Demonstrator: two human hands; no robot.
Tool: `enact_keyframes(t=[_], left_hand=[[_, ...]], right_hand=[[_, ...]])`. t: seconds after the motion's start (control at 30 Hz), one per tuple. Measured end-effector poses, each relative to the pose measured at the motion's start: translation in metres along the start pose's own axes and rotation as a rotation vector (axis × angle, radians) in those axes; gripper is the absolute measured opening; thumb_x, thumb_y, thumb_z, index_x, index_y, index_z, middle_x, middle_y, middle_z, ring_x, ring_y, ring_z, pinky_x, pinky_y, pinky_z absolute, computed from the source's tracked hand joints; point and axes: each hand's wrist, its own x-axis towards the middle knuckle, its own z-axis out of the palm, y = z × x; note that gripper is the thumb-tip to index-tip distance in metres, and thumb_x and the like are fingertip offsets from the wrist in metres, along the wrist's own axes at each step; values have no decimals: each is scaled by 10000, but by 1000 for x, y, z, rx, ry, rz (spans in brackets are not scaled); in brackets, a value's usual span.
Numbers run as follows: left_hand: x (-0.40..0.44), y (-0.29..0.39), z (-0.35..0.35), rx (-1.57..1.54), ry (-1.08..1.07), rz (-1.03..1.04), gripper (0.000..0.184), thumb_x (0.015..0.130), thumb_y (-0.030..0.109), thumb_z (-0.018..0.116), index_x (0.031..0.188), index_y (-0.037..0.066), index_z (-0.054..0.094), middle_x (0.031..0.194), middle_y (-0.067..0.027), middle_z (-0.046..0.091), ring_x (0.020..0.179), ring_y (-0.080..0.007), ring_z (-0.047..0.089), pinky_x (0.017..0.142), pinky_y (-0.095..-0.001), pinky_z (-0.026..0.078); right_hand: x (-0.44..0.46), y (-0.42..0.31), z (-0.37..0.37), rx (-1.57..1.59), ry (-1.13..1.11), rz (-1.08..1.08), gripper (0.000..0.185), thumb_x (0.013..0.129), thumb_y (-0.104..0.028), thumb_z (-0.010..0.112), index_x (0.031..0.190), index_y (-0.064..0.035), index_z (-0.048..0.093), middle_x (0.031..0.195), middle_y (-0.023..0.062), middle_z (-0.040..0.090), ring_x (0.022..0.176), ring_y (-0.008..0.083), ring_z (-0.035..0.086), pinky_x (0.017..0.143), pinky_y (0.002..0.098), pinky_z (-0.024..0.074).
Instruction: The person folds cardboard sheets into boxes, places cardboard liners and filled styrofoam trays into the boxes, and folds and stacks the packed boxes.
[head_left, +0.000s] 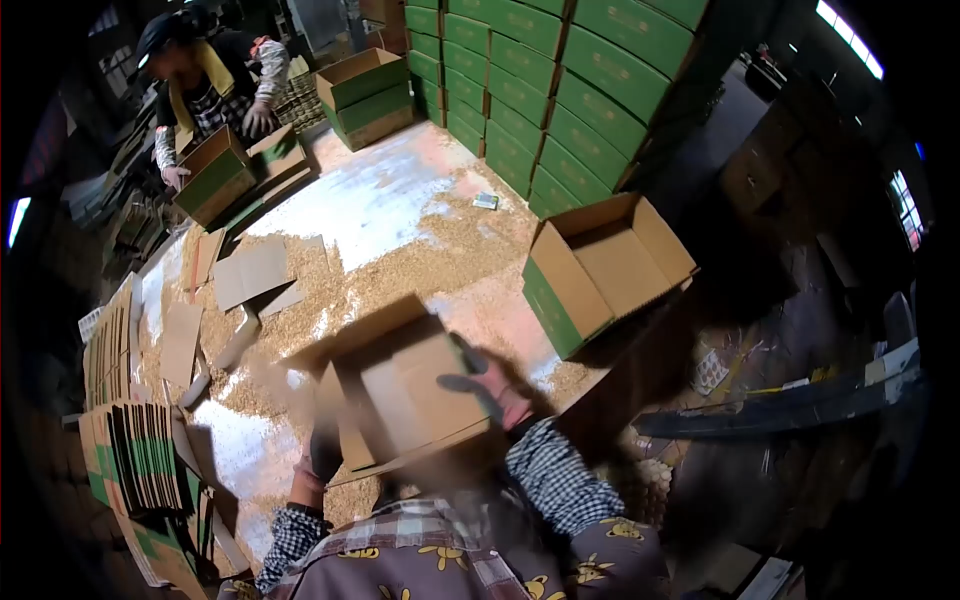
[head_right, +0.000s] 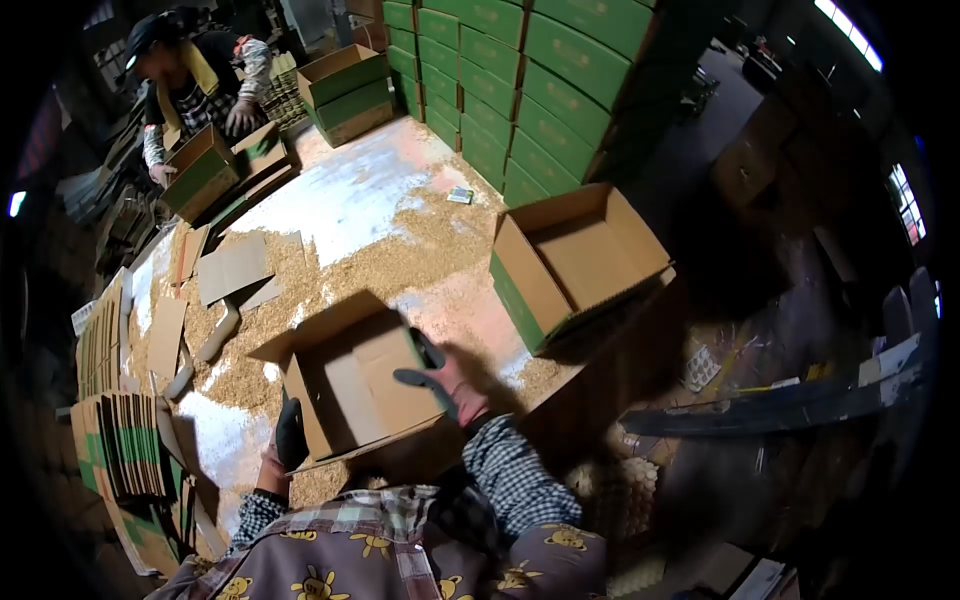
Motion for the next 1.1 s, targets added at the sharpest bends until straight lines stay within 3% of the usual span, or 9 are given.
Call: enact_keyframes(t=[0.13, 0.23, 0.3, 0.37, 0.53, 0.67, 0.77, 0.8, 1.1], left_hand=[[33, 21, 71, 322, -54, 201, 444, 1008, 370, 432, 1296, 45, 524, 1217, -56, 597, 1133, -165, 555, 984, -322, 447], [58, 71, 202, -142, 109, 138, 235, 936, 79, 513, 1150, -4, 561, 1088, -133, 590, 1025, -241, 573, 839, -313, 504], [115, 35, 199, 960, -8, 966, 362, 950, 159, 552, 1279, 20, 492, 1159, -137, 585, 1116, -246, 554, 899, -341, 496], [131, 56, 288, -79, -29, 302, 622, 923, 287, 624, 1413, 55, 319, 1165, -152, 582, 1124, -246, 550, 905, -401, 496], [175, 42, 377, 114, -29, -246, 1000, 767, 605, 695, 1472, 188, 120, 1323, -126, 465, 1114, -327, 540, 877, -487, 487], [209, 17, 323, 670, 20, 39, 922, 829, 684, 545, 1502, 146, 219, 1520, -83, 274, 1310, -295, 369, 950, -490, 434], [198, -3, 330, -24, -98, -624, 881, 876, 679, 468, 1521, 161, 166, 1541, -94, 233, 1396, -304, 263, 992, -516, 397], [193, -8, 344, -245, -496, -534, 854, 880, 666, 477, 1524, 204, 161, 1532, -93, 258, 1355, -300, 317, 961, -483, 432], [258, -63, 411, -76, -336, -357, 552, 887, 453, 624, 1311, 111, 534, 1013, -37, 632, 863, -143, 604, 759, -299, 507]], right_hand=[[-60, -101, -89, -225, 34, -298, 571, 969, -221, 497, 1443, 40, 314, 1382, 136, 490, 1259, 210, 471, 1073, 342, 347], [-90, -162, -169, -153, 443, -843, 515, 1019, -346, 331, 1383, 11, 409, 1340, 135, 525, 1238, 238, 493, 1078, 379, 342], [-82, -162, -272, -325, 781, -995, 450, 1008, -343, 358, 1328, -48, 475, 1220, 123, 593, 1173, 248, 536, 1053, 393, 364], [-44, -130, -348, -142, 735, -928, 464, 1009, -392, 379, 1294, -52, 512, 1190, 100, 603, 1121, 220, 546, 1023, 369, 377], [-26, -103, -360, -45, 915, -728, 484, 1010, -412, 421, 1241, -12, 565, 1193, 78, 608, 1082, 164, 550, 952, 300, 429], [-36, -84, -368, -68, 1051, -859, 493, 1039, -334, 361, 1393, 3, 429, 1400, 123, 471, 1277, 189, 439, 1084, 289, 332], [-24, -29, -402, -21, 1033, -782, 513, 1035, -355, 350, 1400, 0, 411, 1404, 125, 466, 1278, 205, 438, 1083, 310, 333], [-20, -21, -403, 11, 1021, -749, 523, 1033, -366, 344, 1404, -2, 402, 1406, 126, 463, 1278, 212, 438, 1083, 321, 334], [-16, 6, -423, 530, 1012, -454, 614, 1016, -462, 293, 1438, -17, 323, 1422, 136, 440, 1282, 284, 437, 1081, 415, 341]])
